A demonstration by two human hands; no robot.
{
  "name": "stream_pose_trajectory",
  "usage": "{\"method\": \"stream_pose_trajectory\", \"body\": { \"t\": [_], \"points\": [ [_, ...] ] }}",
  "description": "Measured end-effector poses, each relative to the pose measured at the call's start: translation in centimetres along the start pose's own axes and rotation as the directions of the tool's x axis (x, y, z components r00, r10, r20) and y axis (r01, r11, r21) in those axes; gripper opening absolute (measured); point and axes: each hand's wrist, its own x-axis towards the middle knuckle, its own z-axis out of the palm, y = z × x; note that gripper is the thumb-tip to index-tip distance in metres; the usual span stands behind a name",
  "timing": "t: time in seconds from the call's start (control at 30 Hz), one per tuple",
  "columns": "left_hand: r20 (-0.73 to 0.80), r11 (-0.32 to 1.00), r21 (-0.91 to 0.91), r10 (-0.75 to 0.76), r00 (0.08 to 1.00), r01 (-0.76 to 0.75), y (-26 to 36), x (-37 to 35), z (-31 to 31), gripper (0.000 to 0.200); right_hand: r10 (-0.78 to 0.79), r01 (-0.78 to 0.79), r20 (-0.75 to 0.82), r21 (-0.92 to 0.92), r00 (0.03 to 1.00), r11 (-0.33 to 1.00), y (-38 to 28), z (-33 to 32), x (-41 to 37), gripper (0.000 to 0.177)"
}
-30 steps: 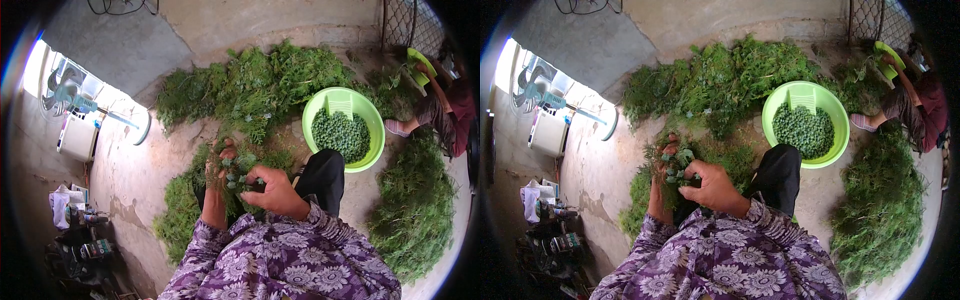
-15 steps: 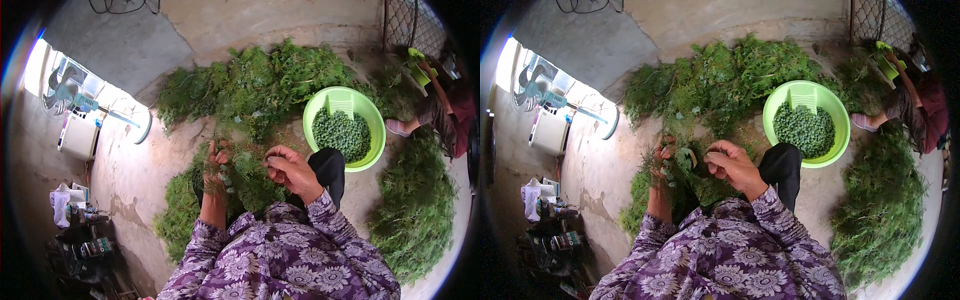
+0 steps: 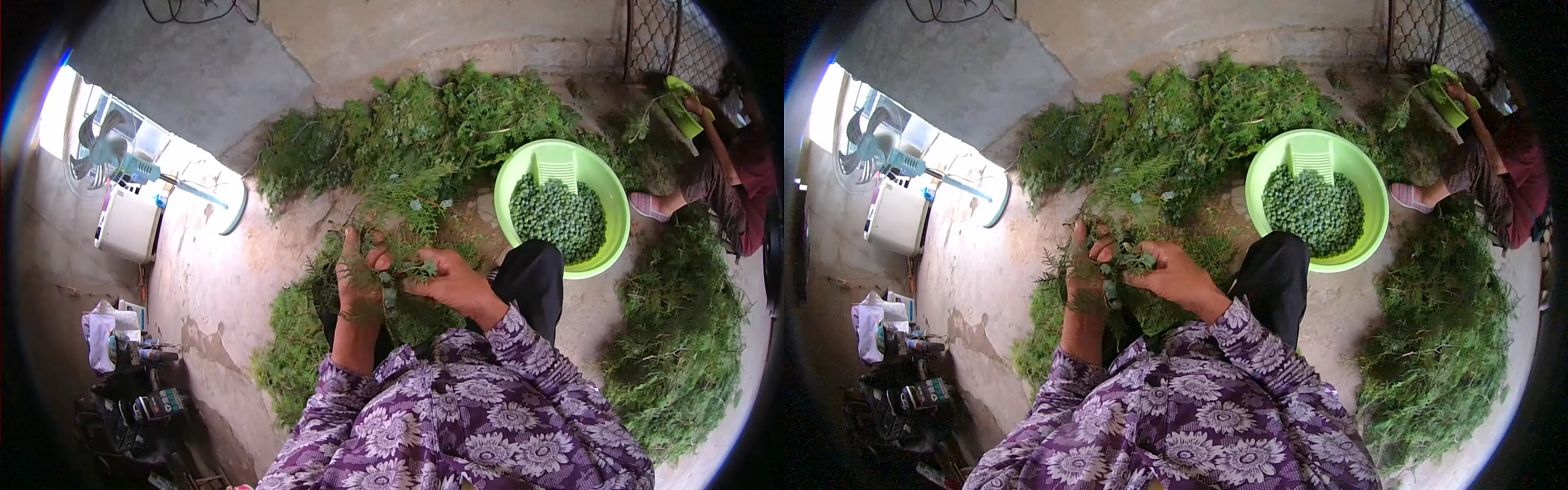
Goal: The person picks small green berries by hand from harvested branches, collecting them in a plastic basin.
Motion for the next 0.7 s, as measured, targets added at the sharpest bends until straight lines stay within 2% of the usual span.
{"method": "stream_pose_trajectory", "body": {
  "t": [0.07, 0.1, 0.17, 0.2, 0.27, 0.3, 0.37, 0.4, 0.47, 0.5, 0.57, 0.7],
  "points": [
    [0.171, 0.983, -0.161, -0.058, 0.984, 0.086, -0.2, 0.7, -0.9, 0.029, 0.028, -0.029, 0.016, 0.054, 0.999, 0.998, -2.0, -0.1, -0.7, 0.032],
    [0.171, 0.983, -0.161, -0.059, 0.983, 0.087, -0.1, 0.4, -0.4, 0.029, 0.028, -0.029, 0.016, 0.053, 0.999, 0.998, -2.0, -0.2, -0.8, 0.032],
    [0.008, 1.000, -0.012, -0.009, 1.000, 0.009, 0.1, -0.6, 1.6, 0.027, 0.161, -0.157, -0.041, 0.092, 0.986, 0.983, -2.0, -0.4, -0.8, 0.037],
    [0.008, 1.000, -0.012, -0.011, 1.000, 0.011, 0.2, -1.0, 2.2, 0.027, 0.162, -0.157, -0.043, 0.092, 0.986, 0.983, -2.3, -0.3, -0.9, 0.037],
    [0.013, 1.000, 0.021, -0.004, 1.000, 0.003, 0.1, -1.5, 3.0, 0.026, -0.051, 0.049, -0.099, -0.030, 0.994, 0.998, -3.0, 0.1, -1.2, 0.039],
    [0.014, 1.000, 0.021, -0.004, 1.000, 0.004, 0.1, -1.6, 3.1, 0.026, -0.051, 0.048, -0.100, -0.031, 0.994, 0.998, -2.4, 0.1, -1.1, 0.039],
    [-0.002, 0.999, 0.033, -0.006, 1.000, 0.006, 0.1, -1.5, 3.3, 0.026, 0.037, -0.024, -0.094, 0.139, 0.995, 0.990, -0.5, 0.1, -0.6, 0.039],
    [-0.002, 0.999, 0.032, -0.005, 1.000, 0.005, 0.1, -1.4, 3.3, 0.026, 0.037, -0.024, -0.094, 0.138, 0.995, 0.990, -0.3, 0.2, -0.7, 0.039],
    [-0.013, 1.000, 0.001, -0.009, 1.000, 0.009, 0.1, -1.2, 3.1, 0.025, -0.092, 0.107, -0.111, 0.135, 0.990, 0.985, 0.0, 0.5, -0.7, 0.037],
    [-0.013, 1.000, 0.001, -0.008, 1.000, 0.008, 0.1, -1.0, 2.8, 0.025, -0.092, 0.107, -0.110, 0.135, 0.990, 0.985, -0.1, 0.4, -0.7, 0.037],
    [0.079, 0.992, -0.093, -0.073, 0.994, 0.081, 0.2, -0.7, 2.1, 0.024, -0.197, 0.196, -0.023, -0.028, 0.980, 0.980, -0.7, 0.1, -0.5, 0.034],
    [0.106, 0.996, -0.078, -0.041, 0.993, 0.049, 0.2, -0.8, 2.2, 0.024, -0.180, 0.180, 0.006, -0.010, 0.984, 0.984, -2.5, 0.3, -0.9, 0.032]
  ]
}}
